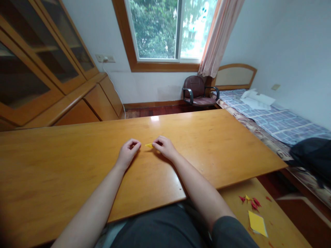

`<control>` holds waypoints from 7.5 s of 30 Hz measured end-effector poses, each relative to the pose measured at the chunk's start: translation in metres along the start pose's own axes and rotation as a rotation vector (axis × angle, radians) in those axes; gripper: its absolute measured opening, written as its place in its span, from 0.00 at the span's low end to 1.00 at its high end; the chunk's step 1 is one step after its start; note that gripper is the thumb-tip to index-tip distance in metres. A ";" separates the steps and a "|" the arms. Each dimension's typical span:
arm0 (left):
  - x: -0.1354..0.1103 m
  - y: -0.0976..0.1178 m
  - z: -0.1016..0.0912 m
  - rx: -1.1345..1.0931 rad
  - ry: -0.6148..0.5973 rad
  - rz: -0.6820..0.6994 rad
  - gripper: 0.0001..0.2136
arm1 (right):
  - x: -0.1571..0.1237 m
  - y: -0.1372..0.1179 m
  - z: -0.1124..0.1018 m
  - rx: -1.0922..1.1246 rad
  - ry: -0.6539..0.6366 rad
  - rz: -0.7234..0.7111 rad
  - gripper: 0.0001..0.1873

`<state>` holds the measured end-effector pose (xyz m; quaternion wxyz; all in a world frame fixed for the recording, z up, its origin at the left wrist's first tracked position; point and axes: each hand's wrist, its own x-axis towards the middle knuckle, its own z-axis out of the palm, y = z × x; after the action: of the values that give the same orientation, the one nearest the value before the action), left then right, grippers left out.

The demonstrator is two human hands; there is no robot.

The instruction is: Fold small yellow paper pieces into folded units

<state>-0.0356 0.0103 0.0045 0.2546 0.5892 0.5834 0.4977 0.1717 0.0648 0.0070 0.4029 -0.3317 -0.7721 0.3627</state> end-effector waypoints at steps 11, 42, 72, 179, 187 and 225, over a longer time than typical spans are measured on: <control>-0.004 0.009 0.007 0.164 -0.248 0.174 0.11 | -0.002 -0.005 0.005 -0.030 -0.074 -0.045 0.07; -0.001 0.000 0.003 -0.048 -0.195 -0.027 0.13 | 0.000 0.004 0.002 0.080 -0.080 0.042 0.14; 0.000 0.006 0.003 0.077 -0.327 -0.025 0.13 | 0.000 -0.003 -0.001 0.183 -0.128 0.172 0.09; -0.003 0.000 0.005 -0.246 -0.325 -0.088 0.13 | -0.001 0.003 0.002 0.268 -0.141 -0.014 0.05; -0.004 0.000 0.005 -0.223 -0.335 -0.061 0.14 | -0.001 0.008 0.006 0.242 -0.118 -0.051 0.04; -0.014 0.017 0.007 0.041 -0.021 0.181 0.08 | 0.002 -0.009 0.014 0.233 0.032 -0.049 0.05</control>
<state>-0.0195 -0.0039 0.0128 0.2025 0.6497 0.5350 0.5006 0.1567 0.0572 0.0095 0.4596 -0.2695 -0.7261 0.4346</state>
